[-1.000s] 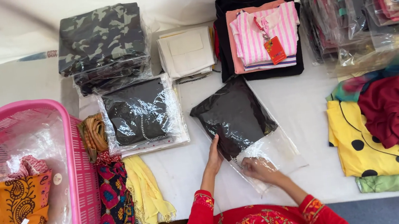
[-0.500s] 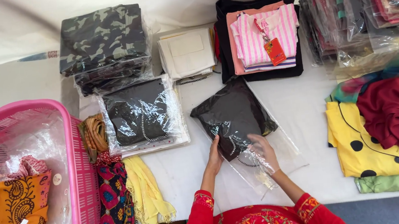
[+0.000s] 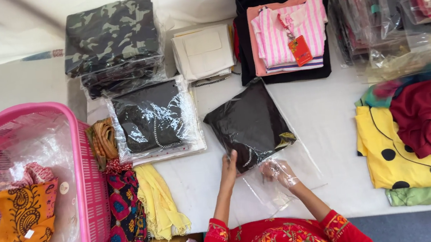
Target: The person places folded clothes into clear plastic bags on a white table, seals the bags, and stacks them. The person handles various garments including patterned and solid-colored items, placing them into bags one at a time.
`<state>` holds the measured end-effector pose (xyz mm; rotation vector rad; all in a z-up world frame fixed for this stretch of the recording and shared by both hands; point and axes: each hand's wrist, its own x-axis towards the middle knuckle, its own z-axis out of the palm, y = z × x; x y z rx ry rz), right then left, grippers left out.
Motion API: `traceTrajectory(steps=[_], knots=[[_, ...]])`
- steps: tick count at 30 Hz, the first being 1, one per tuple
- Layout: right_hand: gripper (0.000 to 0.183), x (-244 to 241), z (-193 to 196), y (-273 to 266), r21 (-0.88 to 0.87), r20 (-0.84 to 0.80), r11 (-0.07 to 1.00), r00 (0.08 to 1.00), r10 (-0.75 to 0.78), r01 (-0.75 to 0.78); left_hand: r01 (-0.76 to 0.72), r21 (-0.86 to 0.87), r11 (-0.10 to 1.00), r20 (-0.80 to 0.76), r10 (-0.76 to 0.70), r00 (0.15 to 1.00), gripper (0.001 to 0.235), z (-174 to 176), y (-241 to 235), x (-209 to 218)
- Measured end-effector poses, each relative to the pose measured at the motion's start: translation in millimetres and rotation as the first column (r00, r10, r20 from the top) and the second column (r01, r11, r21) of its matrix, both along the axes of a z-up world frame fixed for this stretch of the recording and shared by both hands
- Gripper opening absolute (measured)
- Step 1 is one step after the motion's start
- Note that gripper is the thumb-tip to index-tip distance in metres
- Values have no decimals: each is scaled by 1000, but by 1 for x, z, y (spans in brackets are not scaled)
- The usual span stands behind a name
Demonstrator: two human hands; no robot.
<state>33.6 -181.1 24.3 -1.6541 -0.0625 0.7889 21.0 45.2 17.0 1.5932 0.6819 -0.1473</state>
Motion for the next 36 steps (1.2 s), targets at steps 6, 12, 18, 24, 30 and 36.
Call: traceTrajectory(steps=[6,12,18,24,30,36], knots=[[51,27,80,52,484,-374,820,920,-121,305,37,-289,956,-91,-66,994,67,-2,6,-19],[41,32,27,71,319,306,936,918,-251,149,-71,-452,889,-115,21,993,56,13,10,-18],[43,35,57,74,-20,247,848,825,-509,529,-75,-440,895,-89,39,995,54,7,10,-23],[57,-4,54,-2,-154,550,949,822,-149,275,-193,-237,952,-16,195,981,57,24,-4,-31],[75,-48,83,-47,-560,718,826,536,443,68,-4,631,776,376,-302,876,64,106,-29,-19],[44,-92,37,-112,-588,713,805,422,560,-75,276,891,361,87,-731,677,74,82,-23,-10]])
